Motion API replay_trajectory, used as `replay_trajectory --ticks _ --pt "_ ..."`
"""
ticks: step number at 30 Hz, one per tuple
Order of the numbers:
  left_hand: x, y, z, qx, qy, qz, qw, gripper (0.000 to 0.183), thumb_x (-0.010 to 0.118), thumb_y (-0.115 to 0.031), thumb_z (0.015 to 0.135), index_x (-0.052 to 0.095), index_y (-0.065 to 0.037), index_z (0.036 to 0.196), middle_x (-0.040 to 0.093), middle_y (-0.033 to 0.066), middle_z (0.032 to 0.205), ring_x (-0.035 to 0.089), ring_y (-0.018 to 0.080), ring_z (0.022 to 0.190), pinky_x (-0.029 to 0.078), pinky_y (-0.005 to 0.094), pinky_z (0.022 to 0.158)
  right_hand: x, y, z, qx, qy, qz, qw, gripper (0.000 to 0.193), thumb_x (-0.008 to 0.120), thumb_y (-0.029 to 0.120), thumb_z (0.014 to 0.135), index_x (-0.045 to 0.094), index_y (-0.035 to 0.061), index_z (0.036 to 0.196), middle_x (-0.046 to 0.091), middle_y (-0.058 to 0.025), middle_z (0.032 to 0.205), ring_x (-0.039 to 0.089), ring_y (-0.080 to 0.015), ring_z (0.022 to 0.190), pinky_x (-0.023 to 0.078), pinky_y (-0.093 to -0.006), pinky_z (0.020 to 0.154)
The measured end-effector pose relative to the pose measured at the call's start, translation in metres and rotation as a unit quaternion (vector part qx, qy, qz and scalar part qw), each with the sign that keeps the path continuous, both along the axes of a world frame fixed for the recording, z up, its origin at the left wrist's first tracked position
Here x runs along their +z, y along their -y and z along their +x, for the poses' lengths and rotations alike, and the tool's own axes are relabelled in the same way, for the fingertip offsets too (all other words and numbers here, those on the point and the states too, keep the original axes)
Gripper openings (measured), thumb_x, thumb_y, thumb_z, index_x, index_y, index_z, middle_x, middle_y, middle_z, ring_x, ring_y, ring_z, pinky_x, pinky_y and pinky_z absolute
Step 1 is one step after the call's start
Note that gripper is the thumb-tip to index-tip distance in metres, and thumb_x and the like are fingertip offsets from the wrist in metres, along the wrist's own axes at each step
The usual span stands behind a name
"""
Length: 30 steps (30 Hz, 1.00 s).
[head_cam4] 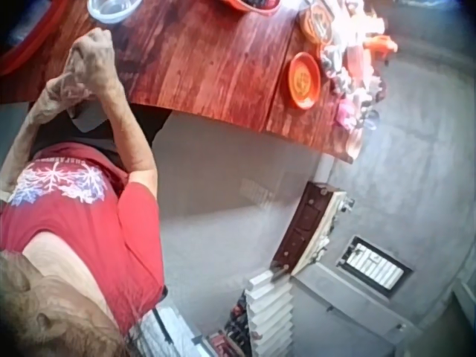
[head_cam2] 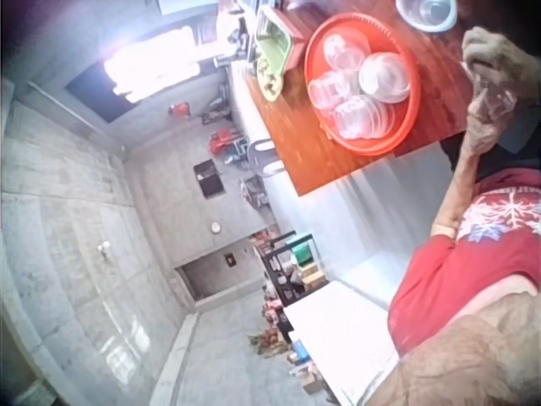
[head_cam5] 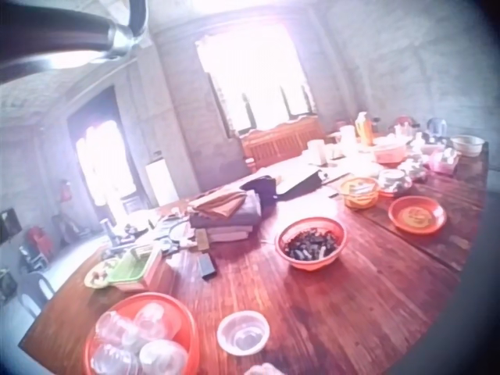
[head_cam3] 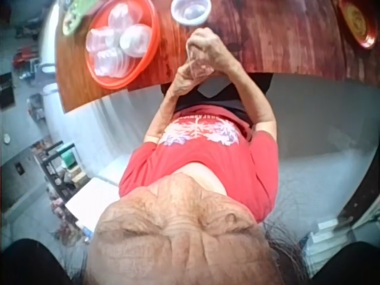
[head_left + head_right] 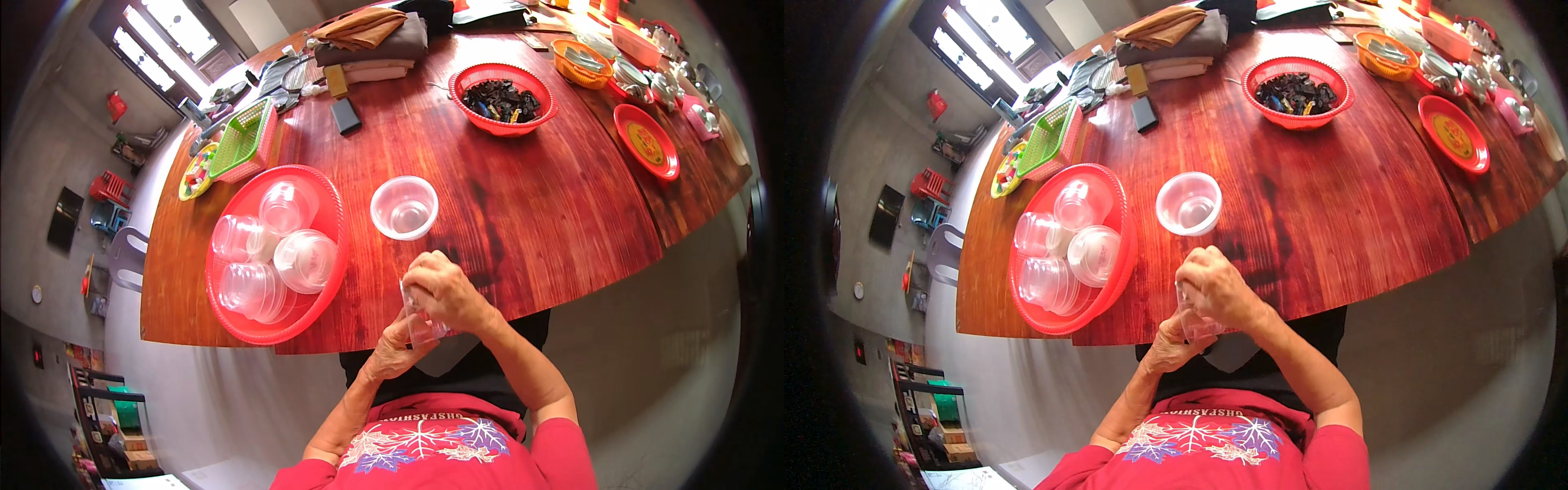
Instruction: The person wipes the interior and exterior of clear plastic containers using a white cloth. They pick up each container from a red tray, wipe it thoroughly, and place it back on the tray. The task is performed one container at a time in a repetitive sequence.
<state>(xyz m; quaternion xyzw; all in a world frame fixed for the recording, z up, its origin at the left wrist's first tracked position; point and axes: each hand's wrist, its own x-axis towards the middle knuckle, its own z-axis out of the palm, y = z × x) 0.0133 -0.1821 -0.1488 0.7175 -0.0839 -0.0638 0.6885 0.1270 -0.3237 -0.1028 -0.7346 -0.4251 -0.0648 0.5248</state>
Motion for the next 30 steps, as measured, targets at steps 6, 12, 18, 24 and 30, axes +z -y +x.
replay_trajectory --ticks 6,12,18,24,30 --pt "0.003 -0.005 0.002 -0.029 0.054 -0.011 0.998 0.018 0.067 0.006 0.084 0.061 -0.001 0.099 0.031 0.015 0.15 0.055 0.0156 0.11 0.047 0.0295 0.091 -0.009 -0.004 0.025 -0.005 -0.235 -0.048 0.971 0.007 0.063 0.006 0.08 0.065 0.0014 0.086 0.063 -0.0112 0.087 0.06 -0.028 0.084 0.05 -0.0372 0.074" --pt "0.002 -0.006 0.009 0.061 -0.021 -0.221 0.973 0.034 0.063 -0.002 0.09 0.054 -0.004 0.124 0.051 0.0084 0.136 0.054 0.0121 0.115 0.045 0.0321 0.1 0.0 -0.002 -0.025 -0.082 0.021 0.037 0.996 0.016 0.068 0.001 0.076 0.064 0.0024 0.092 0.06 -0.0125 0.097 0.056 -0.0297 0.092 0.048 -0.0371 0.079" --pt "0.015 0.001 0.009 0.06 -0.009 -0.363 0.93 0.019 0.062 0.001 0.089 0.057 -0.005 0.107 0.047 0.0157 0.139 0.05 0.0221 0.123 0.046 0.0371 0.101 0.002 0.001 -0.052 -0.115 0.142 0.06 0.981 0.027 0.07 -0.002 0.071 0.063 0.0016 0.097 0.057 -0.0087 0.097 0.055 -0.0264 0.09 0.048 -0.0359 0.078" --pt "0.041 0.006 0.006 0.029 -0.042 -0.393 0.918 0.017 0.059 0.008 0.084 0.05 -0.006 0.085 0.038 0.0248 0.144 0.033 0.0433 0.136 0.043 0.0516 0.103 -0.009 0.002 -0.017 -0.18 -0.169 0.193 0.95 0.011 0.064 0.0 0.083 0.062 -0.0003 0.094 0.059 -0.0113 0.09 0.06 -0.0234 0.081 0.049 -0.0329 0.071" --pt "0.047 0.003 0.014 0.052 -0.048 -0.486 0.871 0.012 0.058 0.003 0.088 0.048 -0.004 0.088 0.028 0.0292 0.147 0.032 0.0473 0.134 0.045 0.0602 0.098 -0.009 -0.001 -0.038 -0.215 -0.175 0.197 0.94 0.016 0.065 0.002 0.084 0.062 0.0009 0.1 0.059 -0.012 0.094 0.059 -0.0225 0.085 0.049 -0.0324 0.073"
